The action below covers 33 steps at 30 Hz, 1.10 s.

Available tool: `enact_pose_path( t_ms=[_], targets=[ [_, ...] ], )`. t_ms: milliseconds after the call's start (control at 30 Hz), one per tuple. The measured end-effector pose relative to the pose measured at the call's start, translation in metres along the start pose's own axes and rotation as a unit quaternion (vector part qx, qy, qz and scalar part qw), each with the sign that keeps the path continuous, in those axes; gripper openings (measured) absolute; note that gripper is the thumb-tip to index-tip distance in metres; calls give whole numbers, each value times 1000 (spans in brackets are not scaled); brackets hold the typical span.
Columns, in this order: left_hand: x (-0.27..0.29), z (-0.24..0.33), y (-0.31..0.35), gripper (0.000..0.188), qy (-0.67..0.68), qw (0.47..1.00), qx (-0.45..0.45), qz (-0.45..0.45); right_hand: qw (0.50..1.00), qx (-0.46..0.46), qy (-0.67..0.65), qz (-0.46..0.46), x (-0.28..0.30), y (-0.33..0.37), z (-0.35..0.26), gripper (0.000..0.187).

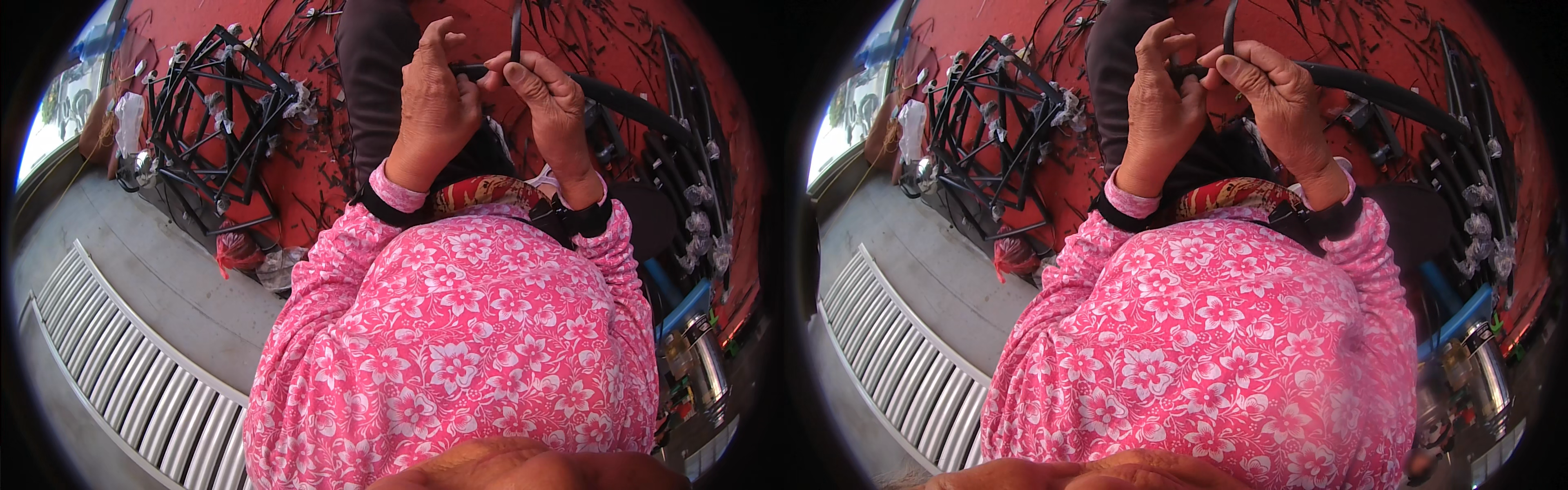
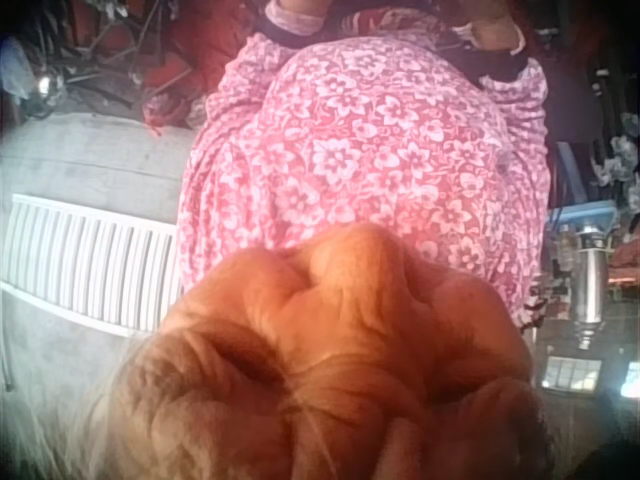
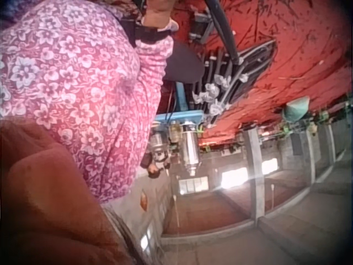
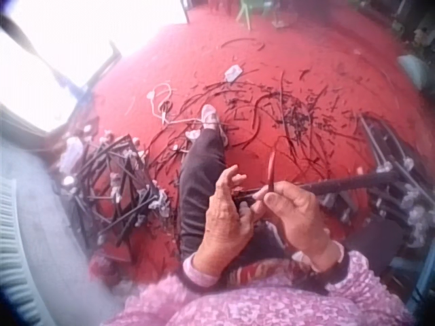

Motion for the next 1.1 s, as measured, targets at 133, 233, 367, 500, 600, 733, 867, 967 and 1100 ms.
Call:
enact_pose_path(
  t_ms=[133,233,367,500,600,733,867,967,1100],
  targets=[
    [-2,2,1,71,11,999,-41,1,989,-47,-138,-24,-10,-8,2,25],
    [-2,-3,1,73,15,1000,-23,-4,951,-136,-269,-71,-22,-12,9,24],
    [-3,2,1,75,15,999,-25,-20,950,-168,-249,-82,-32,-14,5,23],
    [5,26,4,64,-49,990,-119,65,919,-191,-301,-171,-43,-19,-4,23],
    [-6,13,7,91,-11,996,-89,-10,900,-224,-355,-114,-36,-26,4,18],
    [-8,5,13,88,-12,997,-68,-20,897,-240,-359,-97,-37,-45,8,18],
    [-10,13,15,89,-71,994,-81,-27,898,-254,-349,-85,-24,-70,14,19],
    [-11,14,15,95,-44,995,-73,-42,892,-273,-351,-85,-15,-89,27,19],
    [-11,16,13,97,-30,997,-70,-31,863,-312,-391,-69,-8,-120,60,17]
  ],
)
Point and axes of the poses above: each hand's wrist, its own y-axis away from the middle knuckle, its own x-axis out of the back of the hand, z = x × y, the point moved 9 cm from there along -y, towards the middle knuckle, and after that the axes turned 14 degrees about -x, right-handed, at the moved point
